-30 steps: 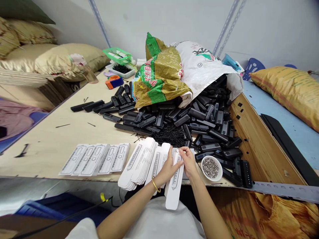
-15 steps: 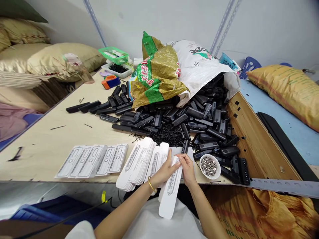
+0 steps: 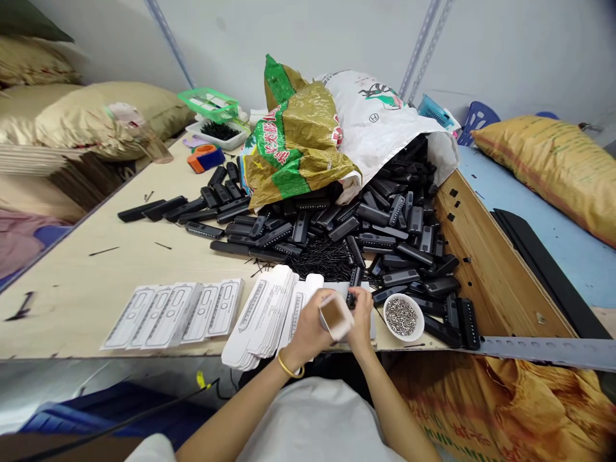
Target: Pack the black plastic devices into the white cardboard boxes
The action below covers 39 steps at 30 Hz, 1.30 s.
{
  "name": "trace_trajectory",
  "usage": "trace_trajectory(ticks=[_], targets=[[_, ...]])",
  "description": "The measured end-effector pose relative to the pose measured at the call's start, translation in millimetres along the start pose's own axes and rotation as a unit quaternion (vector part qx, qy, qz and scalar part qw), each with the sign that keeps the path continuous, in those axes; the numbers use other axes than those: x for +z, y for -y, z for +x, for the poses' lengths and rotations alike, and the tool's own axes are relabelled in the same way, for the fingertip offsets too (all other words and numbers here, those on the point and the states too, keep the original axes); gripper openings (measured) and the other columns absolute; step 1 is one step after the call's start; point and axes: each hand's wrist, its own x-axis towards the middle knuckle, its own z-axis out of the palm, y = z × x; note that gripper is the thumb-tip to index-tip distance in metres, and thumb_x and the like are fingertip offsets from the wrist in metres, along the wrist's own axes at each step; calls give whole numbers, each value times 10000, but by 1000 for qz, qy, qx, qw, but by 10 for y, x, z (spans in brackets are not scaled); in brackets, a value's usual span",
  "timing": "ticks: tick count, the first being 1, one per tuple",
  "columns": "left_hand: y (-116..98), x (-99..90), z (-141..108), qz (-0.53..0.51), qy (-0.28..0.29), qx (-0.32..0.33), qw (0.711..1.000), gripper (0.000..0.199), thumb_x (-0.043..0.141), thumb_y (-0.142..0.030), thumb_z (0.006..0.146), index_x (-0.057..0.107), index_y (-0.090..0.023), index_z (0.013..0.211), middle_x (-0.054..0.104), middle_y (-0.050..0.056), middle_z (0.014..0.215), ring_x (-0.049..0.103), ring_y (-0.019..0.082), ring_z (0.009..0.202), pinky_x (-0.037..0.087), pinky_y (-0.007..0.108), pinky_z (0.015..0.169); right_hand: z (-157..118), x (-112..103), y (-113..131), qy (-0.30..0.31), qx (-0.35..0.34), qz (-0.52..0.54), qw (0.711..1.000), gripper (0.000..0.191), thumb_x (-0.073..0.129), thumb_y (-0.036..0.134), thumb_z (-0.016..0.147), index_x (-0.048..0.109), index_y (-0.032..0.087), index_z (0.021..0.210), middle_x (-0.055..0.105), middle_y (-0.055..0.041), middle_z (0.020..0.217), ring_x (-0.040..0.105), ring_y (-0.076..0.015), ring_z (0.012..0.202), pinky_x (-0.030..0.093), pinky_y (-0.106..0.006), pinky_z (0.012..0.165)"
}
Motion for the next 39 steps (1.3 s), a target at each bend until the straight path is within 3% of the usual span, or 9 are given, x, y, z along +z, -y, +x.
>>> trace_trajectory(ticks=[4,7,10,14,16,19,22,26,39], targets=[[6,-209,149,185,-38,-128,974,461,615,-410,751,474,-202,1137,617,68,1021,603,268,948,462,378,798,79,14,-168,-23,-40,-100,994,427,568,322,784,523,221,1196,473,-158,1296,386,-320,1236,255,-587,1028],[17,-323,197,312,13,-167,935,467,527,-389,811,444,-186,1224,583,115,1153,585,292,1026,447,377,799,223,-214,-288,-34,11,-1,999,433,506,334,829,490,215,1245,536,-137,1247,489,-274,1157,362,-525,990],[13,-340,202,407,75,-183,892,495,528,-378,810,475,-153,1248,603,144,1064,604,311,939,440,390,767,385,-639,-244,-40,109,162,980,428,526,429,822,524,215,1193,601,-97,1128,602,-241,967,493,-442,834],[-5,-243,193,414,162,-75,893,511,607,-257,735,517,-178,1232,602,122,1038,585,304,963,425,391,824,469,-1005,83,206,117,141,961,331,626,402,776,639,231,1059,646,-38,965,619,-179,727,518,-370,731],[6,-183,186,373,185,-42,908,510,614,-224,714,525,-196,1216,600,107,1062,578,291,987,427,379,840,487,-942,240,263,54,62,961,279,619,372,788,662,247,1033,636,-34,988,618,-187,797,502,-373,790],[65,-152,175,291,128,-79,945,469,594,-229,729,520,-184,1190,599,106,1092,572,281,1016,438,376,842,629,-628,310,201,-30,21,979,291,558,381,833,628,258,1088,630,-39,1056,592,-199,955,467,-371,874],[126,-177,161,145,39,-123,981,461,621,-284,731,510,-192,1169,612,86,1116,574,262,1033,432,375,882,919,-282,212,105,-4,-51,993,270,385,333,909,626,215,937,647,-29,817,584,-173,735,481,-341,739],[136,-106,135,-17,-43,-142,989,538,686,-324,684,497,-208,1174,624,56,1114,570,242,1050,412,356,925,1186,17,83,124,-11,-187,974,64,588,178,752,601,201,694,630,-47,744,556,-205,794,423,-336,778],[368,479,157,-85,-77,-58,992,720,651,-310,764,292,-209,1380,429,137,1352,411,267,1278,323,432,1062,1169,63,60,185,47,-299,935,145,512,198,819,641,184,753,677,-43,777,590,-174,757,367,-259,688]])
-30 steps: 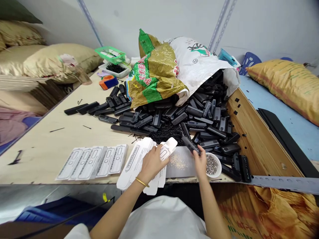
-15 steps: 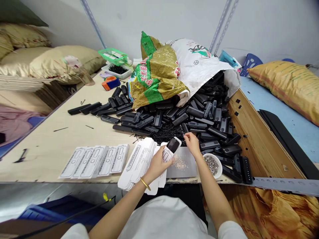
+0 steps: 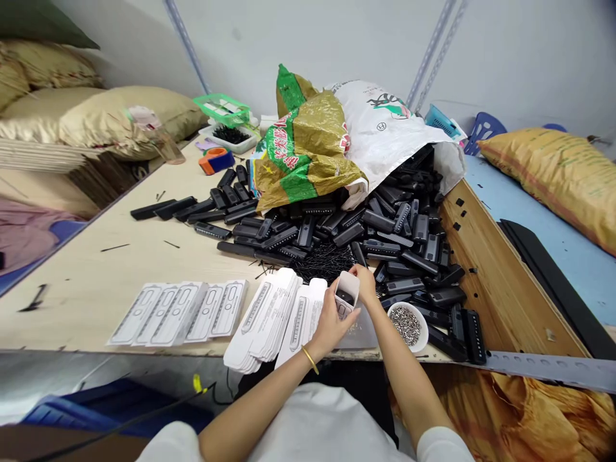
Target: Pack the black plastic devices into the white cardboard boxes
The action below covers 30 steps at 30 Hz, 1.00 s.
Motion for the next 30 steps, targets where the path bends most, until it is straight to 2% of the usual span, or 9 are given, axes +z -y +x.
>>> trace_trajectory(ticks=[3,10,15,17,19,22,24,26,30], targets=[[15,41,-11,9,9,13,1000,718,668,-292,754,313,-225,1374,444,125,1338,411,260,1275,317,434,1066,-7,-12,-10,8,1,3,1000,88,561,214,794,644,185,796,673,-32,781,592,-167,738,363,-249,660],[-29,71,-2,16,1,-1,1000,719,692,-260,726,350,-228,1358,477,111,1299,426,261,1257,324,435,1054,-15,-69,13,-32,10,33,999,126,550,159,761,578,173,639,632,-48,685,574,-176,675,371,-269,639],[-70,54,45,33,-22,-5,999,717,687,-256,728,353,-223,1362,480,103,1287,421,251,1253,313,427,1059,-161,-590,-216,-110,-8,109,988,109,511,253,824,570,185,762,603,-4,692,539,-134,611,409,-245,619],[-89,54,60,44,-19,-1,999,720,687,-244,723,361,-226,1364,491,99,1265,429,252,1240,325,427,1047,-324,-881,-276,-163,-72,220,959,134,533,309,826,574,189,780,565,23,635,495,-122,541,405,-239,562],[-102,65,64,56,-12,3,998,721,688,-227,715,372,-231,1363,497,97,1248,432,259,1231,337,432,1034,-514,-1134,-254,-139,-152,228,951,143,567,329,831,590,196,783,580,18,668,500,-121,562,407,-241,564],[-95,104,51,70,0,12,998,725,684,-208,712,374,-236,1367,498,97,1248,446,265,1214,352,439,1023,-735,-1320,-99,-44,-260,123,957,140,551,286,866,612,210,765,598,-7,740,550,-142,684,430,-260,651],[-72,128,39,71,12,23,997,739,671,-193,720,349,-236,1383,489,100,1279,441,265,1226,350,447,1031,-796,-1302,1,15,-301,76,950,159,523,278,890,618,218,778,593,-14,762,554,-147,702,434,-267,655],[-37,136,37,65,21,38,997,760,653,-185,735,300,-235,1406,455,108,1340,415,264,1262,333,456,1052,-799,-1205,37,22,-311,74,947,130,528,292,893,620,222,835,596,-23,818,546,-144,687,440,-273,647],[24,94,59,49,17,72,996,708,626,-219,778,281,-241,1396,406,111,1405,395,254,1302,313,450,1079,-754,-914,-44,-83,-256,148,952,130,593,317,852,592,219,939,573,-29,877,527,-143,689,455,-291,671]])
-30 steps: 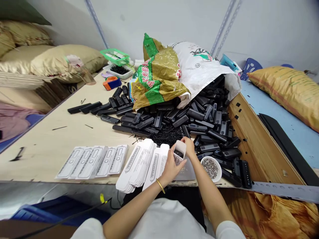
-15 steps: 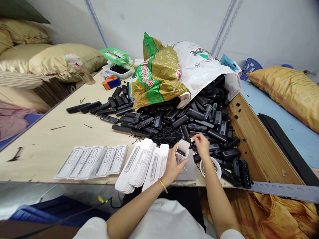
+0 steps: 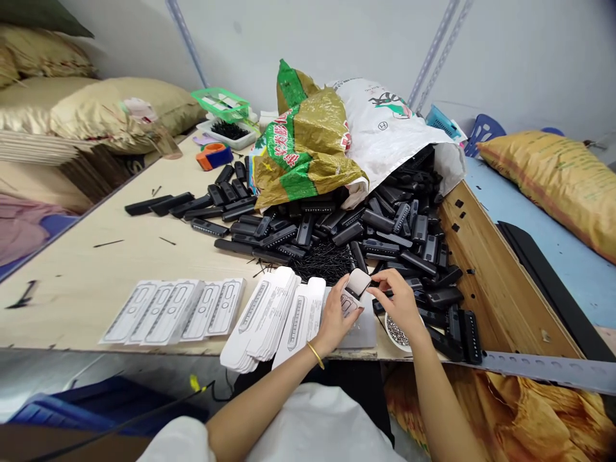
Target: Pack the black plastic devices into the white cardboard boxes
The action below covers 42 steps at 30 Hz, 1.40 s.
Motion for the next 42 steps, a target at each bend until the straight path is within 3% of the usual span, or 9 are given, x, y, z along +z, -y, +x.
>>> trace_trajectory(ticks=[9,15,18,20,23,27,32,37,42], targets=[[51,-2,-90,16,-36,28,999,632,617,-274,818,279,-242,1351,427,128,1358,421,241,1280,336,450,1061,-144,329,10,-121,103,147,976,212,594,355,821,556,228,986,570,-25,923,553,-158,804,468,-310,753],[126,44,-155,47,-55,82,994,565,583,-230,832,302,-236,1322,462,124,1291,452,240,1243,377,457,1026,-225,401,-42,-88,125,197,968,244,548,383,845,517,226,1030,573,-33,941,562,-164,845,473,-311,779],[110,33,-120,32,-23,101,994,393,556,-165,823,418,-234,1184,483,105,1258,467,232,1211,392,447,1011,-192,539,-58,-67,151,218,962,233,553,380,839,514,222,1006,579,-19,920,569,-152,803,479,-292,738],[83,5,-74,21,12,96,995,321,550,-134,803,458,-223,1097,481,108,1274,459,235,1225,380,449,1024,-164,654,-27,-100,166,208,959,190,527,373,853,513,216,960,577,-5,855,565,-144,746,479,-283,697],[41,-72,9,-14,50,50,997,500,552,-143,798,354,-208,1253,410,153,1381,405,242,1301,358,452,1054,-178,816,49,-173,121,121,970,162,474,361,885,538,213,878,578,-21,833,562,-162,762,477,-309,706],[-8,-167,85,-49,112,-12,992,711,525,-188,833,127,-187,1422,379,184,1424,405,233,1317,343,446,1078,-256,901,94,-201,-38,22,979,144,495,326,886,592,219,894,585,-71,971,565,-200,925,478,-364,795],[-27,-170,96,-33,105,-28,993,722,575,-183,776,213,-186,1401,370,166,1432,383,253,1330,304,474,1109,-263,886,54,-218,-22,20,975,161,438,230,916,594,225,955,637,-62,936,607,-193,902,497,-387,799],[75,-139,36,-27,83,-8,996,677,542,-189,788,219,-172,1383,358,174,1418,380,253,1324,310,477,1104,-343,984,-12,-205,-111,-15,972,258,411,187,907,596,247,1077,656,-81,1111,586,-236,1091,461,-489,923],[-17,-173,77,26,80,-27,996,618,592,-172,709,334,-156,1270,499,164,1246,512,270,1162,432,452,976,-396,950,12,-187,-65,17,980,252,394,266,916,570,228,1093,609,-104,1195,549,-249,1144,436,-516,950]])
